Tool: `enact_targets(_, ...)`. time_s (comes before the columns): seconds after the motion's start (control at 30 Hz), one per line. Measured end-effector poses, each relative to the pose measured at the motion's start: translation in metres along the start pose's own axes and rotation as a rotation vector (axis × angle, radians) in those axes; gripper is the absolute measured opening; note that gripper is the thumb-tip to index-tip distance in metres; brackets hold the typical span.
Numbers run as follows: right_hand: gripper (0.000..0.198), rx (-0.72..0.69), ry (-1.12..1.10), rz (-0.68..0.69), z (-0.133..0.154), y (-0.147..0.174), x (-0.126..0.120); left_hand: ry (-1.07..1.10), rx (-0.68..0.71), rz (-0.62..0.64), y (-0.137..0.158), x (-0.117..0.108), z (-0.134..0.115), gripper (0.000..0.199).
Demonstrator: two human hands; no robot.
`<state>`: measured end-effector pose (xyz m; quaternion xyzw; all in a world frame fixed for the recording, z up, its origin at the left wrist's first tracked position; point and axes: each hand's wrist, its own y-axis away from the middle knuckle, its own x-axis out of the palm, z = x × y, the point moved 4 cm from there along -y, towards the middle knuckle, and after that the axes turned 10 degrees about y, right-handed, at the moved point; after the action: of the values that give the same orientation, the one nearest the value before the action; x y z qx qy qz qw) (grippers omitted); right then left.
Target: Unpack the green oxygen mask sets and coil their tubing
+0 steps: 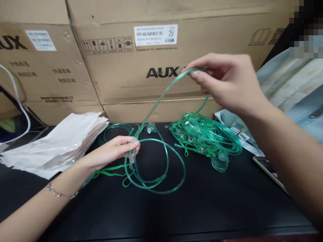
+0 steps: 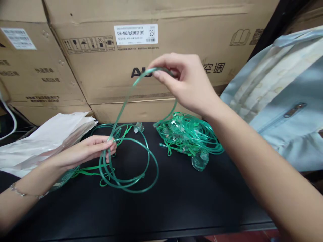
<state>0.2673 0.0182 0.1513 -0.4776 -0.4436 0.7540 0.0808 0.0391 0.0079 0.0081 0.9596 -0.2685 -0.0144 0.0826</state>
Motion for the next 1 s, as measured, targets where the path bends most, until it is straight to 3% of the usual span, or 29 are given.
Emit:
enact_targets(0.07, 0.047, 0.113, -0.198, 0.077, 0.002, -0.004, 0.008, 0.070, 0.060, 0.027, -0.002, 0.003, -0.002, 0.022)
enact_targets(0.17, 0.034, 0.292, -0.431, 0.248, -0.007, 0.005, 0.042, 0.217, 0.099, 0.039, -0.007, 0.006, 0.001, 0.022)
enact_targets(0.27, 0.024, 0.487, -0.556, 0.454, -0.023, 0.034, 0.088, 0.310, 0.023, -0.069, -0.013, 0.006, 0.015, 0.011)
enact_targets(0.33, 0.025, 0.574, -0.507, 0.593, -0.032, 0.059, 0.114, 0.321, -0.063, -0.168, -0.015, 0.007, 0.026, 0.023)
enact_targets(0.43, 0.030, 0.476, -0.156, 0.744, -0.037, 0.087, 0.128, 0.274, -0.128, -0.235, -0.017, 0.012, 0.035, 0.038)
enact_targets(0.6, 0.045, 0.062, 0.404, 0.567, -0.031, 0.080, 0.095, 0.160, -0.100, -0.232, -0.016, 0.012, 0.030, 0.053)
enact_targets(0.67, 0.044, 0.015, 0.473, 0.595, -0.033, 0.075, 0.082, 0.173, -0.087, -0.219, -0.015, 0.009, 0.028, 0.052)
enact_targets(0.73, 0.040, -0.012, 0.462, 0.715, -0.036, 0.078, 0.078, 0.195, -0.061, -0.209, -0.016, 0.007, 0.027, 0.046)
enact_targets(0.87, 0.040, 0.023, 0.404, 0.947, -0.037, 0.109, 0.097, 0.171, -0.062, -0.247, -0.025, 0.007, 0.032, 0.023)
enact_targets(1.0, 0.042, 0.022, 0.494, 0.934, -0.017, 0.143, 0.120, 0.166, -0.103, -0.397, -0.035, 0.009, 0.043, 0.047)
